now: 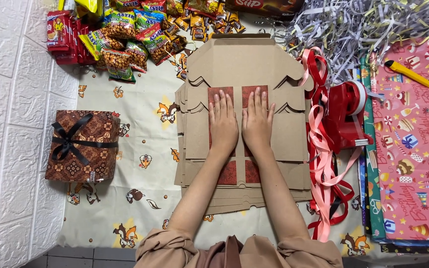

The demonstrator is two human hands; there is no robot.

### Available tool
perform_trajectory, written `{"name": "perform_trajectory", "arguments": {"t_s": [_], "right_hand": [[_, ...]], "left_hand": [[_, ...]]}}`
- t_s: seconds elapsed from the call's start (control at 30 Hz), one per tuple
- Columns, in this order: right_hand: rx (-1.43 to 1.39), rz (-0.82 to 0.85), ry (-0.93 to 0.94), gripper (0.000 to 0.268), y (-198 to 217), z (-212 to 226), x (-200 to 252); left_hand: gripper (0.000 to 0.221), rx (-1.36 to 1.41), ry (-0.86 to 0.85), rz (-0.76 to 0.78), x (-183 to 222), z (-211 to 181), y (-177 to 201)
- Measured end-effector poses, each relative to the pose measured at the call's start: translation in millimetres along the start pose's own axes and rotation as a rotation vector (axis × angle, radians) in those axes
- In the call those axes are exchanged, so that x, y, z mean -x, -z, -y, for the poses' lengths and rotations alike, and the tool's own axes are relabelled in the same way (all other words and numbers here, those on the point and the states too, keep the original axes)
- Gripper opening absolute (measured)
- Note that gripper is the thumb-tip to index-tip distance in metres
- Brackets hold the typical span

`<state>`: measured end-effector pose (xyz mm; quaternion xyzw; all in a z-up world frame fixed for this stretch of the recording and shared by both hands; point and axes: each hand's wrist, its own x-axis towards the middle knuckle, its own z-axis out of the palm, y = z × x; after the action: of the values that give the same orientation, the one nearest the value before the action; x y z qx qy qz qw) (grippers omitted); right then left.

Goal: Assembling a cardboard gift box and filling it with shredded paper

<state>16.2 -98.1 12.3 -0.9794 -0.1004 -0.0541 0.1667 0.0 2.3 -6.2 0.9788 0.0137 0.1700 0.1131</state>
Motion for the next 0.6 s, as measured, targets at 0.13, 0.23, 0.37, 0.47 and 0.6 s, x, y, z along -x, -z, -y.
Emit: {"name": "perform_trajectory", "arguments": {"t_s": [0.13, 0.23, 0.37, 0.47, 0.6], "right_hand": [[0.001, -0.006, -0.001, 0.055, 1.0, 0.3, 0.3], [-0.009, -0.008, 0.003, 0.055, 2.2, 0.6, 0.3], [-0.012, -0.022, 0.007, 0.055, 2.9, 0.9, 0.7], [-0.021, -0.027, 0.007, 0.056, 2.4, 0.5, 1.1], [-0.027, -0.034, 0.008, 0.056, -0.1, -1.0, 0.9]], "left_hand": [[0.056, 0.012, -0.001, 0.02, -0.3, -0.3, 3.2], [0.056, 0.013, 0.0, 0.032, -0.4, 0.7, 1.9], [0.057, 0.034, 0.007, 0.044, -0.2, -0.1, 5.0], [0.057, 0.058, 0.012, 0.052, 0.2, -0.1, 5.9], [0.057, 0.066, 0.013, 0.052, 0.0, 0.0, 7.3]]}}
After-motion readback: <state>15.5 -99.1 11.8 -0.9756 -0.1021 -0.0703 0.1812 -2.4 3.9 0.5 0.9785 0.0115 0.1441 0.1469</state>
